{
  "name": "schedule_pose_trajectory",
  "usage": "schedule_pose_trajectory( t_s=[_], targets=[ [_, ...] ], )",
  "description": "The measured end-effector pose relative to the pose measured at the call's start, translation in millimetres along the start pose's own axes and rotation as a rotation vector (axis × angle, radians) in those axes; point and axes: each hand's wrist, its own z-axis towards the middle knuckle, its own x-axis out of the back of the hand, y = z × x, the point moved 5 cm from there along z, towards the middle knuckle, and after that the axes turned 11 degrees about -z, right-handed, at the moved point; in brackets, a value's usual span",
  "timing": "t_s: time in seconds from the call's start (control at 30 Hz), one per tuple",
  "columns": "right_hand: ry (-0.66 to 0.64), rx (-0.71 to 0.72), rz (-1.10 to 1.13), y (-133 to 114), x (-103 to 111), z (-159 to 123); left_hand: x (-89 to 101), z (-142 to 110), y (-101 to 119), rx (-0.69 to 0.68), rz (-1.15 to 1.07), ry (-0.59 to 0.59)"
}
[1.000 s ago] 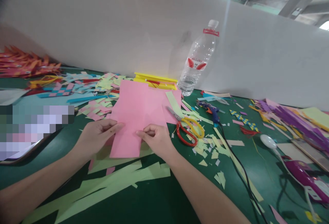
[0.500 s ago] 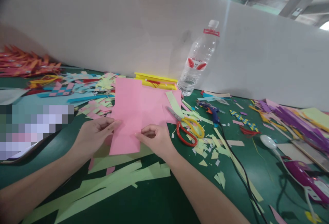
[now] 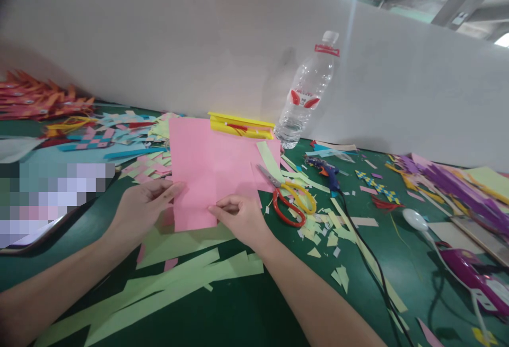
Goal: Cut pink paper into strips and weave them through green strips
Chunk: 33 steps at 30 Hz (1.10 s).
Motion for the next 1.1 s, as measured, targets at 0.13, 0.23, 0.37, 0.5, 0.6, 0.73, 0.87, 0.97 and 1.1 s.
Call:
schedule_pose_trajectory(
  t_s=[0.13, 0.23, 0.37, 0.5, 0.6, 0.73, 0.87, 0.97, 1.1],
  targets=[
    [0.016, -0.001, 0.010, 1.9, 0.9, 1.2, 0.2, 0.2, -0.8, -0.008, -0.011, 0.013],
    [-0.025, -0.022, 0.062, 3.0, -0.8, 1.5, 1.6, 0.9, 0.9, -0.019, -0.014, 0.034],
    [-0.032, -0.003, 0.111, 2.4, -1.4, 2.4, 3.8, 1.3, 3.0, -0.026, 0.005, 0.061],
    [0.036, 0.055, 0.136, 3.6, 2.4, 5.0, 4.5, 0.2, 0.9, -0.054, 0.030, 0.071],
    [0.076, 0.083, 0.142, 4.8, 4.8, 6.6, 3.2, -0.1, -2.8, -0.054, 0.022, 0.057],
    [0.076, 0.068, 0.148, 6.5, 5.1, 8.4, 0.9, 2.2, -8.2, -0.010, -0.125, 0.017],
    [0.053, 0.035, 0.119, 7.2, 4.4, 7.8, 1.2, 6.4, -13.0, 0.038, -0.263, 0.027],
    [0.041, 0.045, 0.084, 4.8, 4.1, 4.7, 1.8, 10.1, -16.4, 0.057, -0.291, 0.021],
    [0.116, 0.134, 0.023, -7.2, 14.2, 0.9, 9.4, 17.6, -14.2, -0.021, -0.152, 0.009]
  ],
)
